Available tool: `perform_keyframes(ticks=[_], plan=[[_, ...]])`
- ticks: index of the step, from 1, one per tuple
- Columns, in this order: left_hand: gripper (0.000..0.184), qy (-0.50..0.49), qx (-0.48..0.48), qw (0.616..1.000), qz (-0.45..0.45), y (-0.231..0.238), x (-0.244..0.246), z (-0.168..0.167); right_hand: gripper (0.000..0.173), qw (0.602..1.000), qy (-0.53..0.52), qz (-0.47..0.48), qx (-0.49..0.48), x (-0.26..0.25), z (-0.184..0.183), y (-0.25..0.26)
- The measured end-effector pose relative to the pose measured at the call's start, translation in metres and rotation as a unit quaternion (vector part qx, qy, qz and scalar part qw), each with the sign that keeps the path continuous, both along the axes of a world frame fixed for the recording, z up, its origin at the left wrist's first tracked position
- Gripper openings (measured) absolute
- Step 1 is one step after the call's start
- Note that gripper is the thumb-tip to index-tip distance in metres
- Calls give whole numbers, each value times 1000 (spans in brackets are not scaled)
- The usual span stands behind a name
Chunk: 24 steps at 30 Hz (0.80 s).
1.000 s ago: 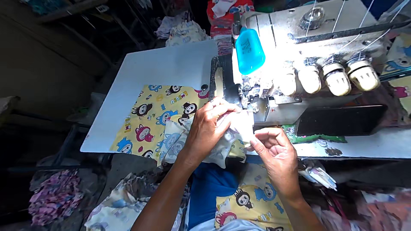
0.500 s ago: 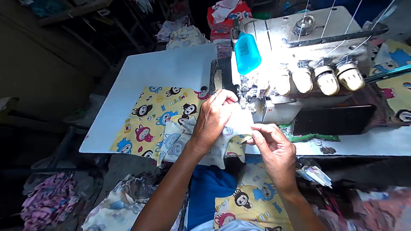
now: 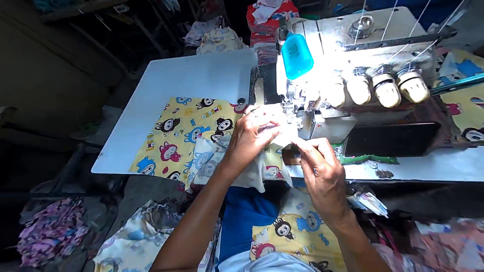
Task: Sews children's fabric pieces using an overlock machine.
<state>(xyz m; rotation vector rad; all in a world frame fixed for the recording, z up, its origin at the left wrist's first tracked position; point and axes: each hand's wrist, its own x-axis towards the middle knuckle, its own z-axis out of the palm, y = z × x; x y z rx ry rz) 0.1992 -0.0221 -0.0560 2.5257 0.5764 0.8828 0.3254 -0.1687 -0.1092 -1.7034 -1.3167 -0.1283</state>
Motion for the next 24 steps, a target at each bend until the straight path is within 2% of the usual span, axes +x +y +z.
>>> perform_keyframes(ticks=[4, 10, 14, 20, 24], plan=[[12, -14, -7, 999, -47, 38, 12, -3, 32, 997, -54, -31, -50, 4, 9, 6], [21, 10, -30, 999, 30, 67, 25, 7, 36, 994, -70, -31, -78, 4, 6, 2], [23, -8, -141, 986, 88, 79, 21, 0, 36, 995, -63, -18, -81, 1, 0, -4], [29, -79, -305, 938, 144, 49, -2, -1, 36, 996, -66, -3, -65, -4, 2, -9], [35, -114, -341, 922, 146, 13, -23, -2, 32, 997, -59, 23, -43, -9, 6, -7]])
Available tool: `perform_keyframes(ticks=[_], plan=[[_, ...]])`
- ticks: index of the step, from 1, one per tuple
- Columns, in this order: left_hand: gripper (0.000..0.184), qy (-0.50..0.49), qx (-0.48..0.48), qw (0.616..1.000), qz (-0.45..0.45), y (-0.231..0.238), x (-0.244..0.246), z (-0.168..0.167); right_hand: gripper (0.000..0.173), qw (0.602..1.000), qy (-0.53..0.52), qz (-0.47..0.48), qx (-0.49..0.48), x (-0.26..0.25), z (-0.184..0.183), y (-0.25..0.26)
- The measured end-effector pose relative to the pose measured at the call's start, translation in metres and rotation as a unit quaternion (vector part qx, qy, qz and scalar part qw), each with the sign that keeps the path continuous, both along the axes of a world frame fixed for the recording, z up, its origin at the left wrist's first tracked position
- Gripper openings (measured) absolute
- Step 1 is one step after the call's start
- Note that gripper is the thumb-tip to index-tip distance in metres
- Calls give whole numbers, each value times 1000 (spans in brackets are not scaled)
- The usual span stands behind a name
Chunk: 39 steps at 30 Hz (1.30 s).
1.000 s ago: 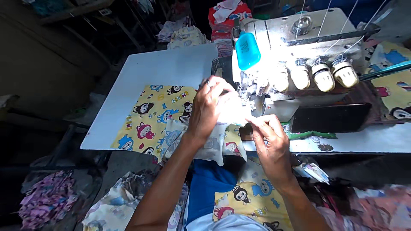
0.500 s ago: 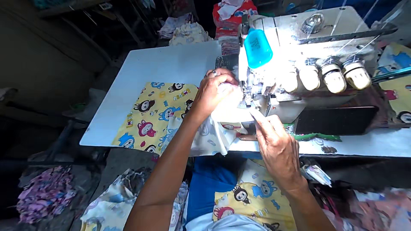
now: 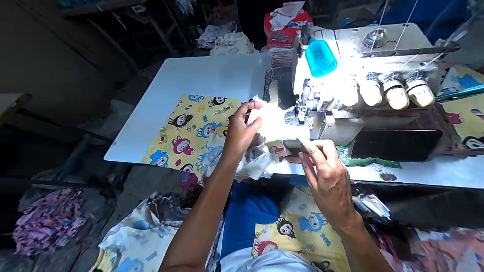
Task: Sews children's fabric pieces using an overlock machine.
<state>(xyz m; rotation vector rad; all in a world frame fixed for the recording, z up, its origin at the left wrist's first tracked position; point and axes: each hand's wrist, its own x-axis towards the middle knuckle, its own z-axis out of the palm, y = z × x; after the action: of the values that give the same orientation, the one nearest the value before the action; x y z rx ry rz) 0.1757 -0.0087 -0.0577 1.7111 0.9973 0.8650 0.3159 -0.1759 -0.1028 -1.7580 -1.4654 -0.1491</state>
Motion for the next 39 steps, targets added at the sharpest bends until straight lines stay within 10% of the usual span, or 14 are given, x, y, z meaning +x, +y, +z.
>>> perform_keyframes(ticks=[12, 22, 28, 31, 34, 39], plan=[[22, -16, 248, 968, -15, -95, -11, -34, 47, 964, 149, 218, -14, 18, 13, 19], [23, 7, 313, 947, -70, -97, 21, -23, 17, 995, 83, 55, 12, 47, 16, 12], [16, -69, 476, 869, 119, -57, -12, 25, 22, 925, 271, 261, -48, -3, -30, 6], [19, -42, 586, 803, 99, 11, 9, 57, 16, 862, 434, 261, -31, -13, -22, 11], [25, 50, 572, 818, 15, 54, 32, 62, 12, 814, 535, 225, 15, -9, -9, 17], [14, 5, 559, 829, -2, 23, 18, 49, 16, 903, 400, 134, 77, -2, -13, 12]])
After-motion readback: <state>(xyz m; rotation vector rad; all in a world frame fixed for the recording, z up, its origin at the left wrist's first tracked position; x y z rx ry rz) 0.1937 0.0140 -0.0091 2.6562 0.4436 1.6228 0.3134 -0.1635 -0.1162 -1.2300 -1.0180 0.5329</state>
